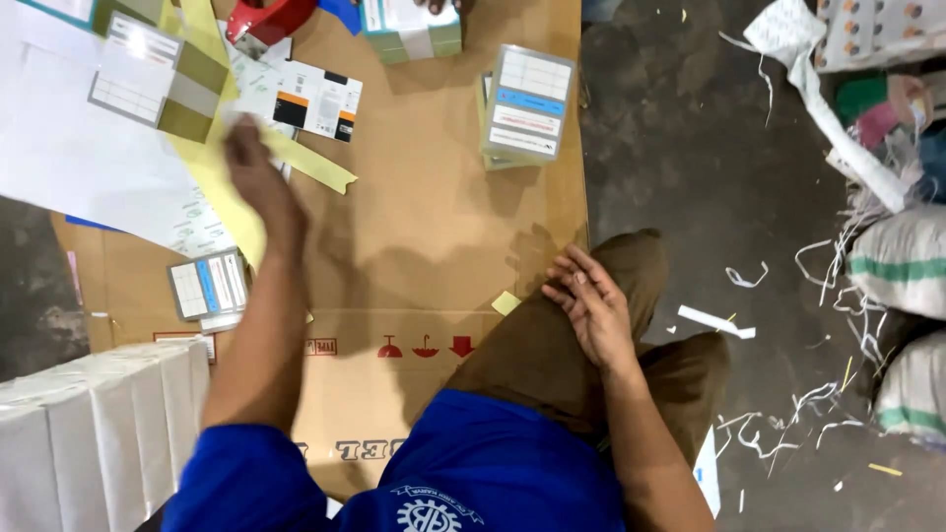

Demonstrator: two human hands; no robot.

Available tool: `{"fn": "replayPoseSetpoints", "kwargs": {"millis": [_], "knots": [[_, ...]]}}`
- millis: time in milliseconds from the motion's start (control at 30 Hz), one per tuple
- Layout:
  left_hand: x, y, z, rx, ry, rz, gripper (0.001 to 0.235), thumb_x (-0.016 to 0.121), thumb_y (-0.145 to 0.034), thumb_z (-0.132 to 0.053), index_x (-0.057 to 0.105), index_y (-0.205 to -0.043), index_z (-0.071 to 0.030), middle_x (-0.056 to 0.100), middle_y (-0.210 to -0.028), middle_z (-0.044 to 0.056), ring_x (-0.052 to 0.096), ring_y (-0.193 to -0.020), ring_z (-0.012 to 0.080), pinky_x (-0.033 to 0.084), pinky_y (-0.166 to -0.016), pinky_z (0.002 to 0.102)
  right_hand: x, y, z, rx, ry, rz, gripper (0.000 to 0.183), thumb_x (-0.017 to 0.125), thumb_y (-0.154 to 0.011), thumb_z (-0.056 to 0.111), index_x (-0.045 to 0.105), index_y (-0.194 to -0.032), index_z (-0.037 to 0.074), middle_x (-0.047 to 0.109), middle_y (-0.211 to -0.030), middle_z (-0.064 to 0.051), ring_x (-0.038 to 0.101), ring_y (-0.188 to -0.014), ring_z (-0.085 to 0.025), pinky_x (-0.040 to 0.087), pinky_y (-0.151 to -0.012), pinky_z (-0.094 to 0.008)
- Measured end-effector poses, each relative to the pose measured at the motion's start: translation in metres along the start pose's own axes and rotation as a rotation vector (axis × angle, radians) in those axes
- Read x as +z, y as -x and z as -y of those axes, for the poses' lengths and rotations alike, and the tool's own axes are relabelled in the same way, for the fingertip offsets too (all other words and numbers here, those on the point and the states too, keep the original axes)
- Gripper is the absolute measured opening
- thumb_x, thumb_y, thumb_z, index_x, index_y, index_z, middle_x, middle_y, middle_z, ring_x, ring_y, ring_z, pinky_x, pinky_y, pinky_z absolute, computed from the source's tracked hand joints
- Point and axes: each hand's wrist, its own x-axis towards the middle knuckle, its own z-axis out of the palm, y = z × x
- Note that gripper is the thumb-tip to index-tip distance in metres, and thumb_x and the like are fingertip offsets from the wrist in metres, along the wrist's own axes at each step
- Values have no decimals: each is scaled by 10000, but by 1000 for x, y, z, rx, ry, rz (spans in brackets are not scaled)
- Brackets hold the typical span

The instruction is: The person inspects and stacks small printed booklets or pads in a workshop environment.

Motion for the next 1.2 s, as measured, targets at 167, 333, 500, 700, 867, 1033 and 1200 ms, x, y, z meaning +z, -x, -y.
{"fn": "replayPoseSetpoints", "kwargs": {"millis": [167, 333, 500, 700, 867, 1033, 1200], "knots": [[95, 107, -43, -665, 304, 443, 445, 616, -912, -595, 680, -990, -162, 631, -838, -26, 562, -751, 115, 439, -676, 290, 3, 5, 6, 5, -18, 6, 461, 503, -1078, 151, 458, -1505, -18, 576, -1396, -139, 608, -1233, -250, 537, -1027, -442], [149, 138, -34, -830, 282, 585, 528, 749, -832, -663, 481, -796, -209, 468, -706, -56, 521, -646, 108, 475, -667, 298, -1, 15, 9, -4, -28, -4, 464, 502, -1079, 150, 456, -1509, -20, 575, -1401, -143, 608, -1231, -251, 539, -1022, -437], [166, 144, -51, -798, 63, 668, 436, 792, -783, -576, 588, -790, -191, 411, -644, -75, 400, -544, 71, 304, -540, 273, -7, 15, 6, -27, -66, 6, 472, 493, -1083, 144, 439, -1523, -18, 567, -1410, -149, 604, -1229, -251, 540, -1020, -436], [170, 144, -62, -802, -28, 630, 405, 816, -718, -555, 652, -795, -192, 490, -648, -64, 473, -552, 83, 379, -553, 267, -7, 15, 11, -19, -77, 55, 475, 482, -1091, 149, 427, -1534, -13, 547, -1428, -141, 596, -1246, -256, 535, -1029, -442], [171, 139, -45, -810, -113, 573, 472, 830, -705, -574, 625, -772, -154, 582, -684, -45, 571, -612, 101, 468, -626, 279, -10, 13, 11, -26, -77, 69, 479, 491, -1085, 149, 427, -1532, -9, 542, -1430, -134, 592, -1251, -257, 534, -1029, -448], [171, 139, -44, -807, -142, 572, 460, 827, -705, -561, 611, -754, -158, 595, -685, -36, 595, -616, 103, 477, -633, 281, -10, 16, 11, -21, -67, 68, 482, 495, -1081, 154, 428, -1533, -2, 542, -1435, -124, 590, -1254, -250, 531, -1032, -445], [173, 143, -49, -788, -64, 540, 362, 836, -748, -472, 676, -795, -151, 576, -675, -61, 544, -594, 73, 417, -561, 252, -11, 14, 10, -24, -84, 66, 477, 494, -1081, 146, 430, -1529, -5, 545, -1436, -130, 592, -1244, -251, 531, -1035, -447]]}}
